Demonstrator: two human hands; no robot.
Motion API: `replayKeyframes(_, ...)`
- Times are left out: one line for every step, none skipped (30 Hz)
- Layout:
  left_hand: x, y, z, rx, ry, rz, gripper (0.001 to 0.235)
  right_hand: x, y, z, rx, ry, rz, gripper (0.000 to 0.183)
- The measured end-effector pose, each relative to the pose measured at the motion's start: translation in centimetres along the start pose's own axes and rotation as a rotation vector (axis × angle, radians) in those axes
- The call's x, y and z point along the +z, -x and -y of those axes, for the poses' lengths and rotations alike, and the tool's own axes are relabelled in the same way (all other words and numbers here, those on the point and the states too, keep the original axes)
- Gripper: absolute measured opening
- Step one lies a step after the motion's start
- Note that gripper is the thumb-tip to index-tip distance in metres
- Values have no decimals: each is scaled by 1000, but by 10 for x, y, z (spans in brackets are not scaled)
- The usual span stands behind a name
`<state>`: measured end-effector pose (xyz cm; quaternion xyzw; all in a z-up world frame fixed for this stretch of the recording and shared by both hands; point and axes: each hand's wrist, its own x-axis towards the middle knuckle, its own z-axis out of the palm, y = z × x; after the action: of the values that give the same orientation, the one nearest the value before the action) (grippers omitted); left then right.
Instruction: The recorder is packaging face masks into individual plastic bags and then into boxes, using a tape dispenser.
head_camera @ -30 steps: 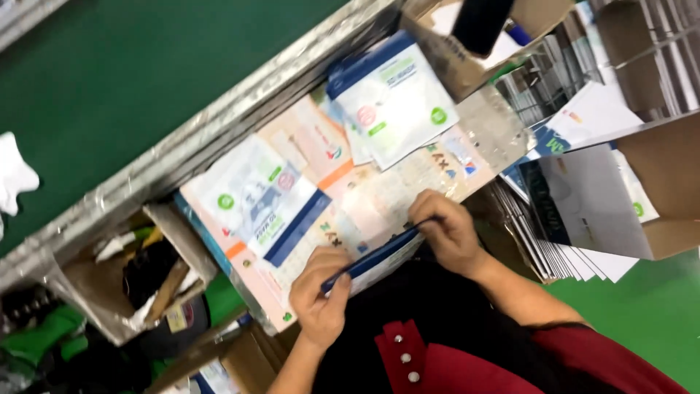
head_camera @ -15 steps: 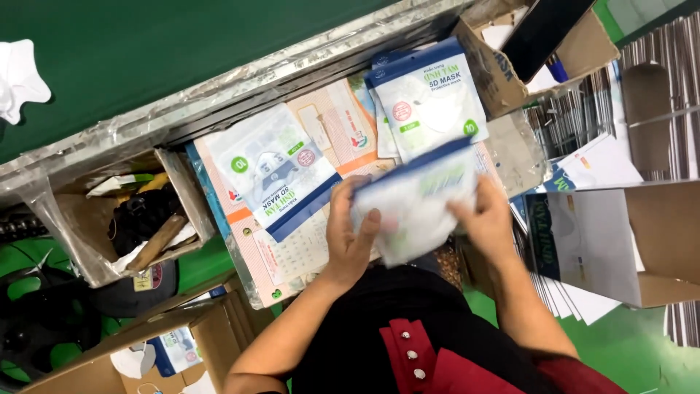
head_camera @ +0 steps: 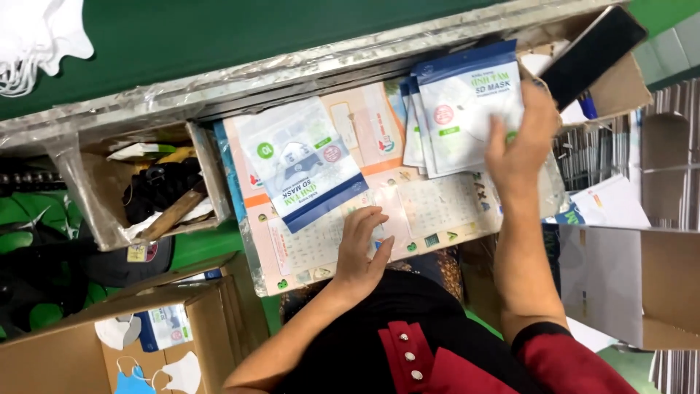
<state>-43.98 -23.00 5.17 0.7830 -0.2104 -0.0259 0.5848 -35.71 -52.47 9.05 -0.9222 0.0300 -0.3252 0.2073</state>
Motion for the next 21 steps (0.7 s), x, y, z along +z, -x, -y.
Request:
replayKeyframes(0, -1, 2, 25, -30, -1, 35, 5, 6, 4, -20, -127, 9, 43)
replayKeyframes(5, 0, 5, 27, -36, -12, 35, 23, 20, 14, -29, -136, 8, 43)
replayKeyframes(9, 1, 8, 40, -3, 25, 32, 41, 34, 24, -2, -333, 136, 40)
replayKeyframes(11, 0, 12, 57, 19, 46, 28, 63, 43, 37, 7, -541, 268, 38)
replayKeyframes(18, 3, 12, 62, 3, 21, 28, 70, 53, 51, -18, -560, 269, 38)
replayKeyframes(24, 0, 14, 166, 8, 33, 26, 84, 56, 66, -28, -516, 399, 26)
replayKeyframes(28, -3, 16, 269, 8, 48, 23, 97, 60, 82, -44, -466, 527, 16)
replayKeyframes(30, -5, 18, 267, -29, -3, 23, 108, 63, 86, -97, -500, 538, 16)
replayKeyframes(32, -8, 21, 227, 2, 47, 20, 120, 66, 90, -87, -500, 510, 17)
replayKeyframes(36, -8, 22, 182, 44, 105, 16, 127, 74, 91, -66, -493, 486, 18)
replayKeyframes(39, -5, 31, 176, 19, 60, 16, 128, 75, 91, -107, -521, 502, 18)
replayKeyframes(43, -4, 42, 222, 34, 58, 12, 128, 76, 88, -70, -541, 484, 20)
replayKeyframes(48, -3, 53, 269, 47, 57, 9, 130, 76, 84, -32, -560, 468, 22)
replayKeyframes(46, -3, 50, 271, 32, 29, 9, 129, 76, 85, -60, -575, 475, 22)
replayKeyframes(44, -4, 47, 295, 18, 54, 10, 128, 75, 85, 57, -582, 515, 23)
replayKeyframes(44, -3, 45, 317, 8, 87, 10, 126, 76, 84, 182, -583, 555, 24)
replayKeyframes(45, -5, 47, 318, -4, 68, 10, 127, 73, 85, 162, -593, 561, 24)
replayKeyframes(46, -4, 48, 304, 20, 70, 11, 127, 74, 86, 163, -611, 543, 25)
replayKeyframes(47, -3, 49, 291, 43, 71, 11, 126, 75, 86, 164, -628, 525, 27)
replayKeyframes(47, -2, 49, 284, 41, 62, 11, 126, 75, 88, 160, -632, 535, 27)
replayKeyframes(47, -1, 49, 274, 43, 73, 10, 126, 75, 90, 169, -643, 526, 24)
